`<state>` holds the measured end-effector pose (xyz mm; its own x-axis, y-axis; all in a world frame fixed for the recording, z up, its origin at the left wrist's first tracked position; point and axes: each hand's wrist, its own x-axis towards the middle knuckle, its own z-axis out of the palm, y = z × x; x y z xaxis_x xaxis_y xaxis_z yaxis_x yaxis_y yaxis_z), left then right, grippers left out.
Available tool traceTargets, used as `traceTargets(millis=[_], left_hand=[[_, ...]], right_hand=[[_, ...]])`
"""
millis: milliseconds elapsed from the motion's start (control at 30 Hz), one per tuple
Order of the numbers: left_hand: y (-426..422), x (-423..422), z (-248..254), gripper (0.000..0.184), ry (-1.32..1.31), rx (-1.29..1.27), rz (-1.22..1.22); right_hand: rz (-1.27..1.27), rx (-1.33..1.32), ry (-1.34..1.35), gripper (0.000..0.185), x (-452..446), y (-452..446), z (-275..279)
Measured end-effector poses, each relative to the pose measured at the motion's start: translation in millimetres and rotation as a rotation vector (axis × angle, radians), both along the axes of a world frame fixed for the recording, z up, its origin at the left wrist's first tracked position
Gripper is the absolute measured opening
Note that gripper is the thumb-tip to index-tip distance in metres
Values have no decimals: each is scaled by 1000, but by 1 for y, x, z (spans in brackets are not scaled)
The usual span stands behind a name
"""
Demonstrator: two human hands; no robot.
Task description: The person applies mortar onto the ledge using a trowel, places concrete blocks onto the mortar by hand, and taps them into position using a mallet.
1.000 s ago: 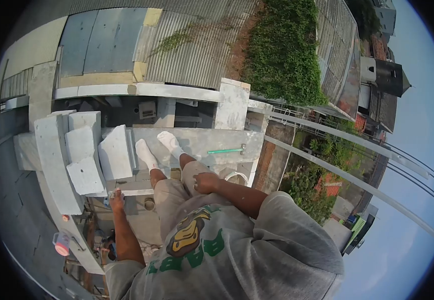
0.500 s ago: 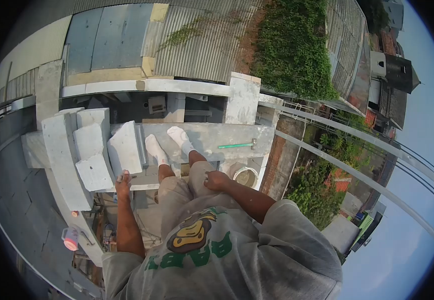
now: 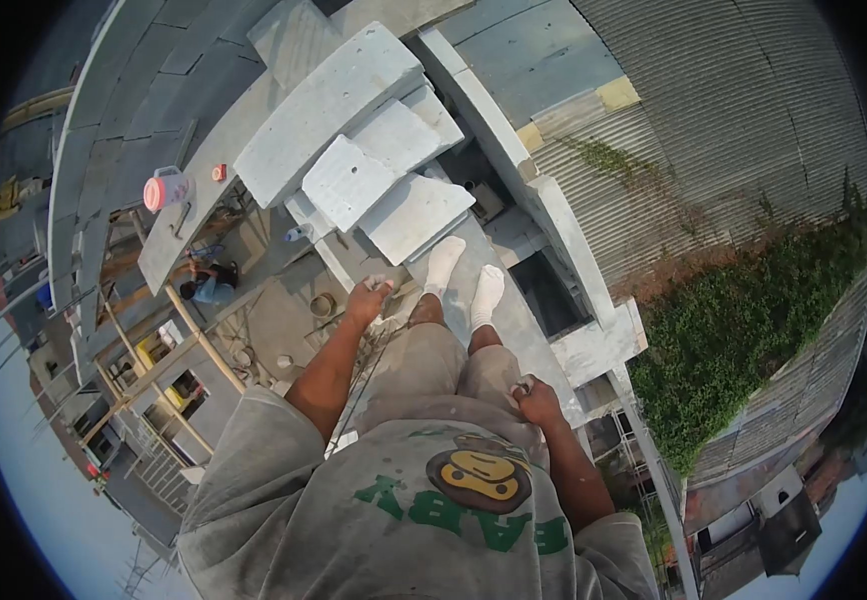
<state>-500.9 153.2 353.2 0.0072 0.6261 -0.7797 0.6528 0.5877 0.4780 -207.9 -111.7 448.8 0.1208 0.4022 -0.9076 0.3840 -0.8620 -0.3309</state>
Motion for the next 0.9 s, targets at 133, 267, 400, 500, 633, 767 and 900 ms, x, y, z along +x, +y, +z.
traceTargets(millis=[133, 267, 400, 500, 633, 767, 900], left_hand=[[-30, -14, -11, 44, 13, 10, 6], [-81, -44, -50, 41, 64, -78, 91], [-110, -56, -54, 37, 103, -45, 129], [-116, -56, -46, 37, 70, -70, 192], [-114, -49, -41, 42, 45, -65, 195], [-105, -42, -50, 48, 52, -38, 231], [-99, -56, -119, 57, 165, 23, 271]], right_hand=[[114, -1, -56, 33, 28, 8, -15], [142, 34, -72, 31, 41, 20, -19], [214, 104, -93, 30, 41, 18, -24], [210, 99, -80, 30, 36, 15, -25], [202, 93, -97, 30, 37, 8, -36], [182, 13, -144, 31, 47, 14, -51], [185, 25, -177, 31, 64, 32, -114]])
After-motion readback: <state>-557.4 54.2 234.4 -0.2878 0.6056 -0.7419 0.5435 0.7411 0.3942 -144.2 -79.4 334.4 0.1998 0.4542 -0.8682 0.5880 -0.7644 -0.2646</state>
